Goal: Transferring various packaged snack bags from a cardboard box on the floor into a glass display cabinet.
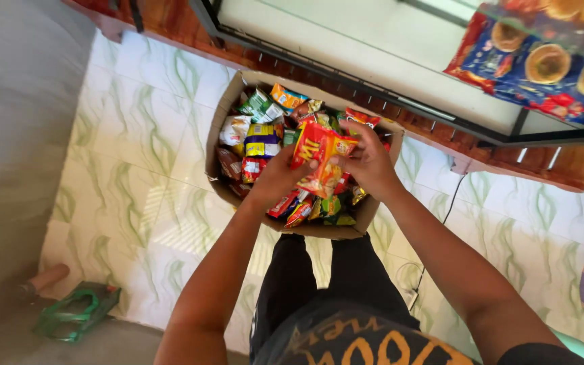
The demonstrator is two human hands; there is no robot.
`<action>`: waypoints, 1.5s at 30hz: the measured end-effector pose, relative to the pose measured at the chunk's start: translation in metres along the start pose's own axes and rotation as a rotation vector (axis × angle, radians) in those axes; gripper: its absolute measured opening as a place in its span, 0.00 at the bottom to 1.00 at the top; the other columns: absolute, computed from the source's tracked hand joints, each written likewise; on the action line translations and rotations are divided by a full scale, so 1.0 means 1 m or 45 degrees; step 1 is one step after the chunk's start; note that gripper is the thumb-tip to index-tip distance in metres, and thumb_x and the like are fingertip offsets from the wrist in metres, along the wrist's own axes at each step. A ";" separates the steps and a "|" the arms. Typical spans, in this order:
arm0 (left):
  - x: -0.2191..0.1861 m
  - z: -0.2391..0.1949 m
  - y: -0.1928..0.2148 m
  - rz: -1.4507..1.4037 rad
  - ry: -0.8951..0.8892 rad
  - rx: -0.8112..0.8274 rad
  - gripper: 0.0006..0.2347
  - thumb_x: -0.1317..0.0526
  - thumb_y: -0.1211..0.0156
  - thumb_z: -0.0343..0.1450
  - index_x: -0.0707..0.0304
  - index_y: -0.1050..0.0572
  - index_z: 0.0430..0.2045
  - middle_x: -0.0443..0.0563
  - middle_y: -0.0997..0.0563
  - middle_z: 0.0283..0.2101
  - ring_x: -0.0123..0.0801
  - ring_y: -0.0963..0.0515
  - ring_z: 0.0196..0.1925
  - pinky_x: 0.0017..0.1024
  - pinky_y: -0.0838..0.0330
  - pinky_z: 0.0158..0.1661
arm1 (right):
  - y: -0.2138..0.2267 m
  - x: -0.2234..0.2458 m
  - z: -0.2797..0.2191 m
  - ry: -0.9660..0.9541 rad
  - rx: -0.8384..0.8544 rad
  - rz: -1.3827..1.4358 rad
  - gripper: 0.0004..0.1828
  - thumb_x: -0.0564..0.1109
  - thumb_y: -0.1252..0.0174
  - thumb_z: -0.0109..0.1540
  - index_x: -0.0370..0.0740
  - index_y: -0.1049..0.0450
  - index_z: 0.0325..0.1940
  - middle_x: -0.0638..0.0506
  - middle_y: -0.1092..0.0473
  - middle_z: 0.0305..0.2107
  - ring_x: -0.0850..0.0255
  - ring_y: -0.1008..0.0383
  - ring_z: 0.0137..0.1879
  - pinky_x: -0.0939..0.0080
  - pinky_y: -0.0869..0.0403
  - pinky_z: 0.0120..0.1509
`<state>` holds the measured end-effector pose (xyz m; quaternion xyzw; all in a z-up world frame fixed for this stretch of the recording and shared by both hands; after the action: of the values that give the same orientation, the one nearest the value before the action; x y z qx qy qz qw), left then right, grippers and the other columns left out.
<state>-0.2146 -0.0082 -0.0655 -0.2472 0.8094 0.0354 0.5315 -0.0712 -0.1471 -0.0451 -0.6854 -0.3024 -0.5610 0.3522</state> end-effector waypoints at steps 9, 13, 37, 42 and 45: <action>-0.071 -0.079 -0.054 0.157 -0.119 -0.025 0.23 0.54 0.32 0.69 0.68 0.30 0.53 0.54 0.17 0.46 0.28 0.19 0.46 0.30 0.22 0.47 | -0.015 0.043 -0.053 -0.332 -0.414 0.362 0.17 0.38 0.31 0.59 0.32 0.21 0.51 0.50 0.21 0.43 0.63 0.22 0.49 0.62 0.22 0.54; -0.072 -0.077 -0.072 0.204 -0.184 0.045 0.22 0.46 0.41 0.73 0.66 0.28 0.53 0.54 0.17 0.45 0.26 0.19 0.44 0.29 0.23 0.45 | 0.003 0.040 -0.075 -0.173 -0.473 0.144 0.10 0.38 0.30 0.61 0.31 0.22 0.43 0.48 0.22 0.37 0.63 0.22 0.42 0.60 0.22 0.48; -0.082 -0.083 -0.069 -0.004 -0.200 -0.151 0.24 0.52 0.33 0.69 0.69 0.31 0.53 0.55 0.17 0.46 0.30 0.17 0.45 0.31 0.20 0.45 | -0.022 0.066 -0.097 -0.513 -0.300 0.152 0.17 0.47 0.33 0.60 0.37 0.22 0.51 0.52 0.24 0.39 0.66 0.24 0.43 0.62 0.22 0.44; -0.077 -0.087 -0.064 -0.179 -0.071 0.030 0.28 0.64 0.26 0.64 0.70 0.34 0.57 0.55 0.19 0.51 0.34 0.18 0.51 0.33 0.22 0.52 | -0.022 0.070 -0.098 -0.433 -0.348 0.139 0.15 0.46 0.35 0.64 0.34 0.20 0.51 0.51 0.22 0.39 0.65 0.25 0.41 0.64 0.24 0.46; -0.074 -0.086 -0.064 -0.369 -0.124 0.167 0.30 0.67 0.24 0.63 0.72 0.34 0.58 0.57 0.20 0.52 0.37 0.18 0.53 0.36 0.22 0.55 | -0.032 0.094 -0.102 -0.340 -0.270 0.197 0.18 0.45 0.36 0.64 0.33 0.22 0.55 0.53 0.22 0.43 0.67 0.23 0.47 0.65 0.22 0.53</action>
<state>-0.2356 -0.0647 0.0501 -0.3241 0.7392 -0.0824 0.5846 -0.1363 -0.2110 0.0639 -0.8083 -0.2320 -0.4651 0.2766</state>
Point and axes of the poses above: each hand's wrist, its own z-axis towards the middle knuckle, its own y-axis out of the back of the hand, x = y × z, the point moved 5 cm from there along z, towards the middle knuckle
